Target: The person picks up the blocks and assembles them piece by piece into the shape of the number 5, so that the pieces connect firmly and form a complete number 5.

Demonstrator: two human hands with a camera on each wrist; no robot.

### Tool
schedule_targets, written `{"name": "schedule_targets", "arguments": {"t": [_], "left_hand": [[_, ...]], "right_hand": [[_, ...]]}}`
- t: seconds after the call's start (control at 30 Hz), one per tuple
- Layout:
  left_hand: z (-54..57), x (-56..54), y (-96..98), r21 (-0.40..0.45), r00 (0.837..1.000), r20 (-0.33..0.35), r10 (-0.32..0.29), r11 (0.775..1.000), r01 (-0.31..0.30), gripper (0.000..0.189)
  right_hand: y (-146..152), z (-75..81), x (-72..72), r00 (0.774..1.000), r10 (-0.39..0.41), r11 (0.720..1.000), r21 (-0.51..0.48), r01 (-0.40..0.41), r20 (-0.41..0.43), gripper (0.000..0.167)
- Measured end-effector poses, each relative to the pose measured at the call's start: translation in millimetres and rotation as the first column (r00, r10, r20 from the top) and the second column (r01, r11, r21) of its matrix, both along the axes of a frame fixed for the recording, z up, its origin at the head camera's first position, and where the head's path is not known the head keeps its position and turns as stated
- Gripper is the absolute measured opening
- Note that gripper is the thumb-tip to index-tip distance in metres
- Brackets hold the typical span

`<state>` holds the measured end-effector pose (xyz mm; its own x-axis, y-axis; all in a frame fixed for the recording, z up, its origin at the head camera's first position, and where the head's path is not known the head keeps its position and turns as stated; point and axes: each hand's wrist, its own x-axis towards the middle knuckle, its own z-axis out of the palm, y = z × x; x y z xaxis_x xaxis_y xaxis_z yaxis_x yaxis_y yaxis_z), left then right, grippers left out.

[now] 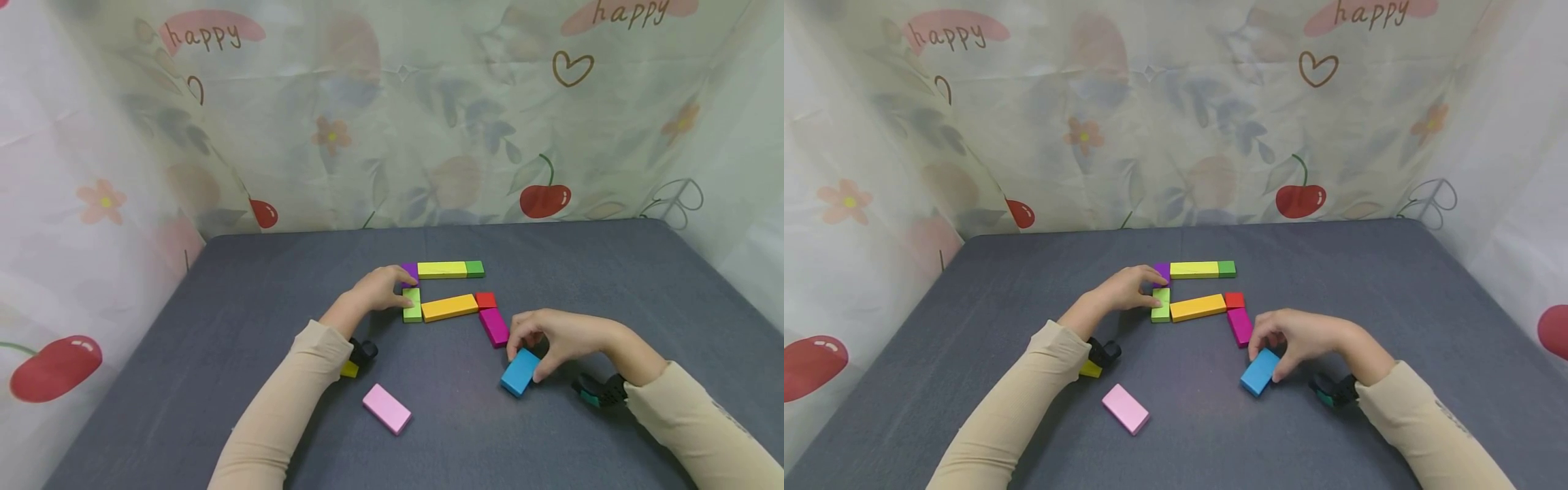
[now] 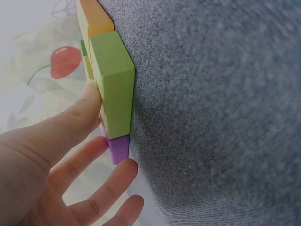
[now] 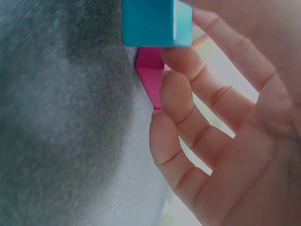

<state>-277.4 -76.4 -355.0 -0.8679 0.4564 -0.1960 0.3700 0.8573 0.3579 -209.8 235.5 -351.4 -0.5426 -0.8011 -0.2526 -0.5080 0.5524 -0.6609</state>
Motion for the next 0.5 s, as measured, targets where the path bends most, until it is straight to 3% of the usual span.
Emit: {"name": "schedule_targets", "arguments": {"t": [0.5], "left_hand": [[1.6, 0.0, -0.5, 0.001, 1.0, 0.008, -0.001, 1.0, 0.001, 0.047]], "right_hand": [[-16, 2.8, -2.2, 1.0, 0.005, 1.0, 0.0, -0.005, -0.024, 0.028]]}}
